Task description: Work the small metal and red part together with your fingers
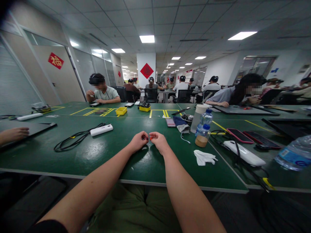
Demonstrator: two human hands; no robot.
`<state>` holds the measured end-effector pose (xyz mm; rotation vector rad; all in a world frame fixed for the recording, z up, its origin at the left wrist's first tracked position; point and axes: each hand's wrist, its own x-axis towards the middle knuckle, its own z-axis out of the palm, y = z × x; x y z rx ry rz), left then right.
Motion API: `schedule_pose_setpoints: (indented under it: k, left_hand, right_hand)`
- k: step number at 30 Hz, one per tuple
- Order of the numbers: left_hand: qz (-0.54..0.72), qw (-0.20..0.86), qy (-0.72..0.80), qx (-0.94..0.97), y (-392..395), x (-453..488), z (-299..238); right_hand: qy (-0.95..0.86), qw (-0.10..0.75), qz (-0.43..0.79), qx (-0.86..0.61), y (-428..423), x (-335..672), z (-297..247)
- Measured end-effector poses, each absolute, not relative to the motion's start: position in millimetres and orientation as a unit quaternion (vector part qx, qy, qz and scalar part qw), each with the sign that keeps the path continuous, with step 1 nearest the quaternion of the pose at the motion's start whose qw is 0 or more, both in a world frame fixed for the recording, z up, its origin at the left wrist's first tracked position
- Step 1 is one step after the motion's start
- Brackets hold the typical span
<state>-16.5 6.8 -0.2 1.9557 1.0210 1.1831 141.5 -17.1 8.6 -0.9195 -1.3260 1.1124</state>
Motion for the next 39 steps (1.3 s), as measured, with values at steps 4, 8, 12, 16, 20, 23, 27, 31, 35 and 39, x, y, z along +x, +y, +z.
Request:
schedule_pose_setpoints:
  k: [4, 8, 12, 16, 20, 23, 27, 31, 35, 39]
  left_hand:
    - [0.448, 0.312, 0.383, 0.745, 7.1, -17.1, -0.7]
    - [0.445, 0.313, 0.383, 0.746, 6.2, -17.0, -0.3]
    - [0.447, 0.313, 0.388, 0.742, 4.5, -16.4, 0.7]
    - [0.449, 0.312, 0.390, 0.741, 3.4, -16.3, 1.9]
    - [0.451, 0.312, 0.388, 0.741, 2.9, -16.3, 3.2]
    - [0.452, 0.312, 0.386, 0.741, 2.5, -16.3, 3.9]
    - [0.453, 0.316, 0.387, 0.738, 2.9, -16.5, 3.3]
    - [0.457, 0.326, 0.383, 0.734, 3.5, -17.1, 2.9]
    - [0.467, 0.347, 0.369, 0.725, 3.1, -17.4, 4.0]
    - [0.481, 0.382, 0.359, 0.703, 2.3, -17.9, 5.1]
  right_hand:
    - [-0.562, 0.554, 0.473, -0.392, -17.2, 141.2, 8.8]
    - [-0.562, 0.552, 0.474, -0.394, -17.2, 140.6, 8.8]
    - [-0.561, 0.551, 0.474, -0.396, -17.4, 140.3, 9.1]
    - [-0.560, 0.551, 0.475, -0.397, -17.1, 140.7, 8.4]
    - [-0.558, 0.551, 0.477, -0.397, -16.2, 141.1, 7.1]
    - [-0.557, 0.552, 0.477, -0.396, -16.1, 141.1, 6.9]
    - [-0.556, 0.554, 0.479, -0.392, -16.2, 140.8, 7.3]
    - [-0.553, 0.558, 0.481, -0.390, -16.1, 140.6, 7.6]
    - [-0.540, 0.561, 0.489, -0.394, -15.1, 141.1, 7.6]
    - [-0.519, 0.571, 0.493, -0.403, -12.3, 142.0, 6.7]
